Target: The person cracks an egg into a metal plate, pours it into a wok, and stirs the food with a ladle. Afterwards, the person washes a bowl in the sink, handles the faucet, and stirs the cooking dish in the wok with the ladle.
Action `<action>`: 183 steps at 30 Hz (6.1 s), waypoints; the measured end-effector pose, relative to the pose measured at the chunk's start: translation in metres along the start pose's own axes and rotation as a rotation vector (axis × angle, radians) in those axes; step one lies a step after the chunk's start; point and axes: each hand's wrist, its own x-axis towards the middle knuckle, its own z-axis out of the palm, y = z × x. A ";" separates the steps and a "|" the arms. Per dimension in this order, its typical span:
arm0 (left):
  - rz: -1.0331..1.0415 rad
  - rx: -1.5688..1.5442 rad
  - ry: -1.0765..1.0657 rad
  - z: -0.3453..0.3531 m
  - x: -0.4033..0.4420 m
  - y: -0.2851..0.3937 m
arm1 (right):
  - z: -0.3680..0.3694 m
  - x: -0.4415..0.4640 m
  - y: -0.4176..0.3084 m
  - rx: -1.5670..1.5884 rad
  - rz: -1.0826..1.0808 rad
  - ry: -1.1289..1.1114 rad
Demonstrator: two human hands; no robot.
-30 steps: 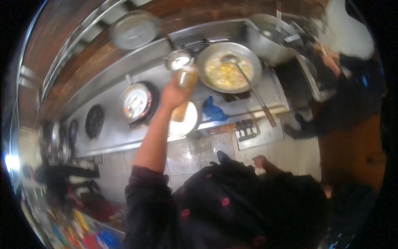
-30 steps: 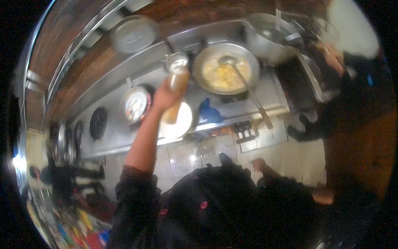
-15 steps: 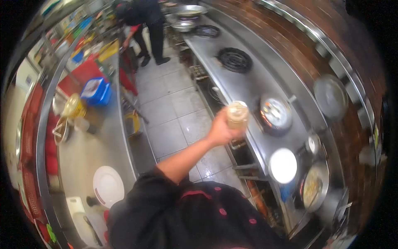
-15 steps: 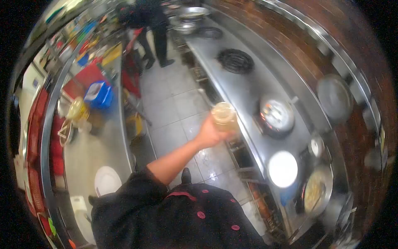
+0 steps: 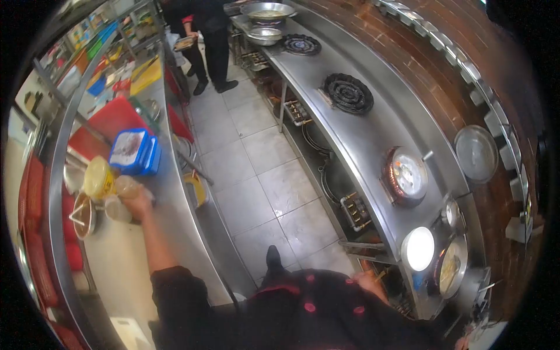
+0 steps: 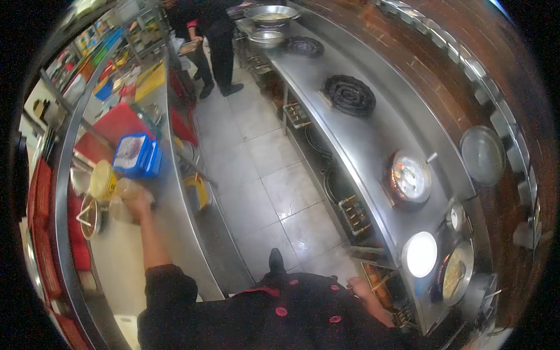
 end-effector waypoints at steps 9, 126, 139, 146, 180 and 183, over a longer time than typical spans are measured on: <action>0.743 0.681 -0.083 0.065 0.076 -0.078 | -0.096 -0.032 0.003 0.603 -0.125 0.466; 1.962 0.452 -1.689 -0.221 -0.735 -0.097 | -0.207 -0.314 0.473 1.149 -0.232 0.684; 1.558 0.354 -1.842 -0.245 -0.744 -0.104 | -0.232 -0.300 0.483 0.200 0.236 1.028; 1.880 0.055 -1.679 -0.207 -0.761 -0.137 | -0.214 -0.250 0.494 0.294 0.083 0.976; 0.954 0.154 -2.041 -0.243 -0.752 -0.130 | -0.233 -0.264 0.507 0.126 0.240 1.026; 0.635 0.206 -2.105 -0.222 -0.753 -0.164 | -0.210 -0.248 0.511 0.147 0.041 1.164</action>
